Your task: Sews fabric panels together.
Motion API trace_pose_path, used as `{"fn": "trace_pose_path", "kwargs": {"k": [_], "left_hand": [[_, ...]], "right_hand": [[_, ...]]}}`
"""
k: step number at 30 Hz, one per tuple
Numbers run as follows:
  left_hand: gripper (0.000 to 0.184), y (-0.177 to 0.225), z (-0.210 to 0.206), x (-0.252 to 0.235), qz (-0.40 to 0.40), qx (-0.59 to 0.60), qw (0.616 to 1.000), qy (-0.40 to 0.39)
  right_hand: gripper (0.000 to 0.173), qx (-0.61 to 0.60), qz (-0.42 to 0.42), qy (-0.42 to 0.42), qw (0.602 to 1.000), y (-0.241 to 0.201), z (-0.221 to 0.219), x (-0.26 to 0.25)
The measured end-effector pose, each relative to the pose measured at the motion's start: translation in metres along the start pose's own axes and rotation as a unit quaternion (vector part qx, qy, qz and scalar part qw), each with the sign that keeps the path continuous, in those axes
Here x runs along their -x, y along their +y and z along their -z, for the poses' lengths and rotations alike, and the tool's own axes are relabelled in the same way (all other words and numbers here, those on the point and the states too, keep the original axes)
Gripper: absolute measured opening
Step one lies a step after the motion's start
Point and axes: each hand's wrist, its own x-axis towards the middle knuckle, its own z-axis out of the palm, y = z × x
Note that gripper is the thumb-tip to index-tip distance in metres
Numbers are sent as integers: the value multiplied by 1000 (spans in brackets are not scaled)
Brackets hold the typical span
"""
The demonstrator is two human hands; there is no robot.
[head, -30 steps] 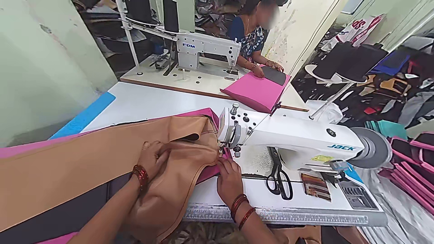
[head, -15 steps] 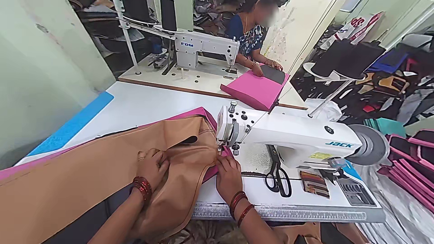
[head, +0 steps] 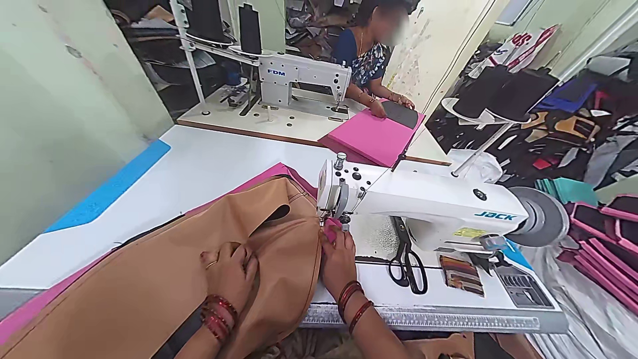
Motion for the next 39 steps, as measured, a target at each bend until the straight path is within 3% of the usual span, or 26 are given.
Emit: {"fn": "trace_pose_path", "kwargs": {"k": [5, 9, 13, 16, 17, 22, 28, 34, 39], "left_hand": [[32, 4, 21, -4, -31, -16, 999, -36], [18, 22, 44, -30, -179, -67, 980, 48], [22, 25, 60, -86, -159, -122, 977, -71], [35, 3, 52, -115, -83, -120, 967, -207], [36, -9, 43, -114, -80, -98, 968, -216], [31, -40, 17, -77, -148, 21, 984, -99], [24, -24, 8, -43, -89, 63, 994, -6], [17, -18, 9, -39, -79, 20, 996, -31], [21, -13, 10, -36, -75, 4, 997, -34]], "right_hand": [[43, -16, -14, -21, 1000, 2, 1, -1], [47, -72, 85, 38, 993, 9, -3, 6], [57, -68, 131, -1, 989, 10, -2, 6], [59, -61, 123, -27, 990, 9, 1, 6], [57, -80, 115, -24, 990, 10, 1, 6], [53, -120, 110, 18, 987, 12, -2, 5], [51, -81, 132, 49, 987, 9, -2, 10], [45, -1, 152, 57, 987, 4, -4, 14], [39, 62, 155, 77, 983, -2, -8, 16]]}}
